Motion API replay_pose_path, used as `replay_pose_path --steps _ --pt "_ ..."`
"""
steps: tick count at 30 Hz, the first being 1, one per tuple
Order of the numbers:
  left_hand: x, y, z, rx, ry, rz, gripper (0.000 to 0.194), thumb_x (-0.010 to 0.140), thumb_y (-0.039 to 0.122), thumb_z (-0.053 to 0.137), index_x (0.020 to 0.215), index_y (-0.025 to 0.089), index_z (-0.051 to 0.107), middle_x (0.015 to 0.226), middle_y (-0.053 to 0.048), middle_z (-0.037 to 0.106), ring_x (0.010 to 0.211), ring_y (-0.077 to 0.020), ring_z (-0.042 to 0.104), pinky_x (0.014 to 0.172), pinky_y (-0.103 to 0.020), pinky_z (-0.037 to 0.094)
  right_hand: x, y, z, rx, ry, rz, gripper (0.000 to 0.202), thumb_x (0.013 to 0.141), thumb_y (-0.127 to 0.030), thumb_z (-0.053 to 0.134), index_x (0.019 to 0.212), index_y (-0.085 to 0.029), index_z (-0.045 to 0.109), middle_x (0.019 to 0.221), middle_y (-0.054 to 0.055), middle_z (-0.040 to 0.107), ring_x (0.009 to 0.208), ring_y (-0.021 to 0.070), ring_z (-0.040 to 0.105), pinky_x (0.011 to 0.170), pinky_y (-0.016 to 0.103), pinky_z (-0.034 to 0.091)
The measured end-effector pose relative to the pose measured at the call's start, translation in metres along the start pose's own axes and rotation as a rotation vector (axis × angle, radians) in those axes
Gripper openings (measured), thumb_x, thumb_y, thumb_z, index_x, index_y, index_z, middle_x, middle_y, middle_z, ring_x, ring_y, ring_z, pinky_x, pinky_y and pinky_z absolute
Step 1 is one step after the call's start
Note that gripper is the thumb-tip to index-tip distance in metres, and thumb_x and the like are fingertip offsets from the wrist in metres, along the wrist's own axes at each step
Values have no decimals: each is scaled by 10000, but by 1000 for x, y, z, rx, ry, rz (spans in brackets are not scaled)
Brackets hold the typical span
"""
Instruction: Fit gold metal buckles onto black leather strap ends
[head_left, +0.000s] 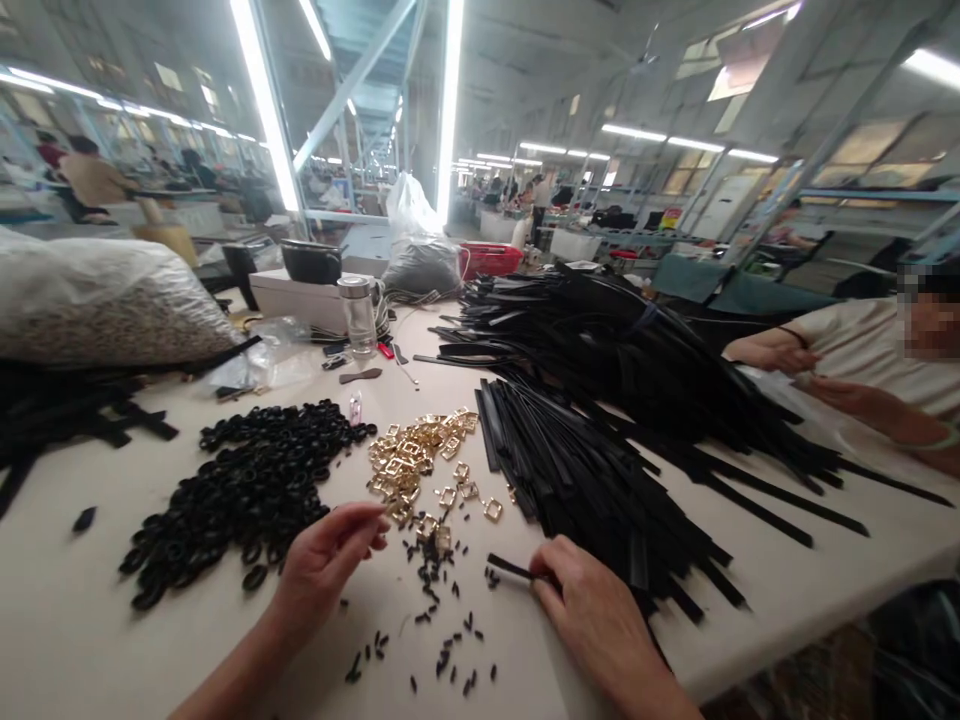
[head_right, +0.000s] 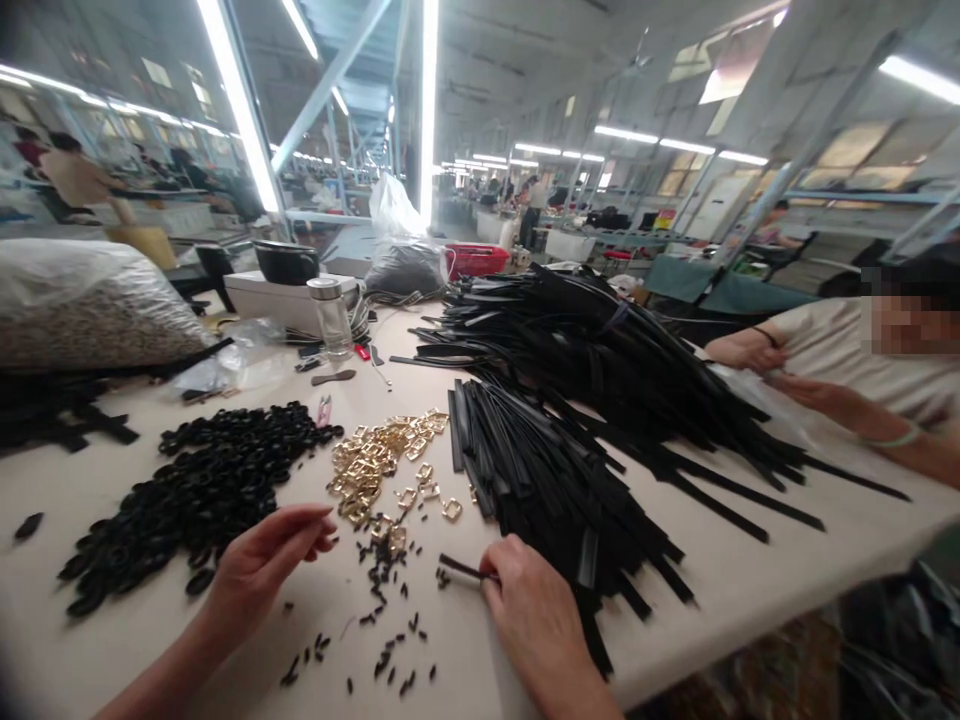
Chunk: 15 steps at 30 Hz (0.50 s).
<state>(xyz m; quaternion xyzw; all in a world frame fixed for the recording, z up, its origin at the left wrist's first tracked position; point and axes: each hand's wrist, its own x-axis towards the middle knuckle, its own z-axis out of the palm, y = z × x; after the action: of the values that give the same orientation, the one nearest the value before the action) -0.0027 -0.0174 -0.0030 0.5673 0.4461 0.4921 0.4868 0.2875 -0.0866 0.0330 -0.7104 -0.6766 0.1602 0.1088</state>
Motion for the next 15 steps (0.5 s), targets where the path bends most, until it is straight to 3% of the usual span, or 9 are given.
replay_pose_path --steps 6,9,12,15 --pt "0 10 5 -163 -146 -97 303 812 359 655 1075 209 641 796 -28 686 651 -150 641 583 -244 502 27 -55 -7 221 -90 -270 169 915 -231 490 902 -253 657 862 0 691 799 173 630 703 256 403" --pt "4 12 4 -226 -75 -161 318 806 363 665 1065 183 624 680 2 638 564 -125 608 519 -217 468 48 -77 -6 341 -123 -367 184 931 -261 476 965 -254 656 801 -3 689 722 152 617 657 244 404" --pt "9 11 -4 -261 27 -206 367 786 376 684 1074 165 602 649 16 614 505 -101 573 475 -197 438 66 -89 0 457 -167 -361 172 932 -277 470 965 -245 636 680 -25 641 606 127 568 576 225 386" --pt "13 11 -9 -234 32 -231 441 776 396 690 1124 152 574 648 19 611 489 -94 559 467 -194 431 76 -95 9 554 -175 -366 147 926 -279 478 941 -235 618 646 -41 602 559 106 521 537 211 368"
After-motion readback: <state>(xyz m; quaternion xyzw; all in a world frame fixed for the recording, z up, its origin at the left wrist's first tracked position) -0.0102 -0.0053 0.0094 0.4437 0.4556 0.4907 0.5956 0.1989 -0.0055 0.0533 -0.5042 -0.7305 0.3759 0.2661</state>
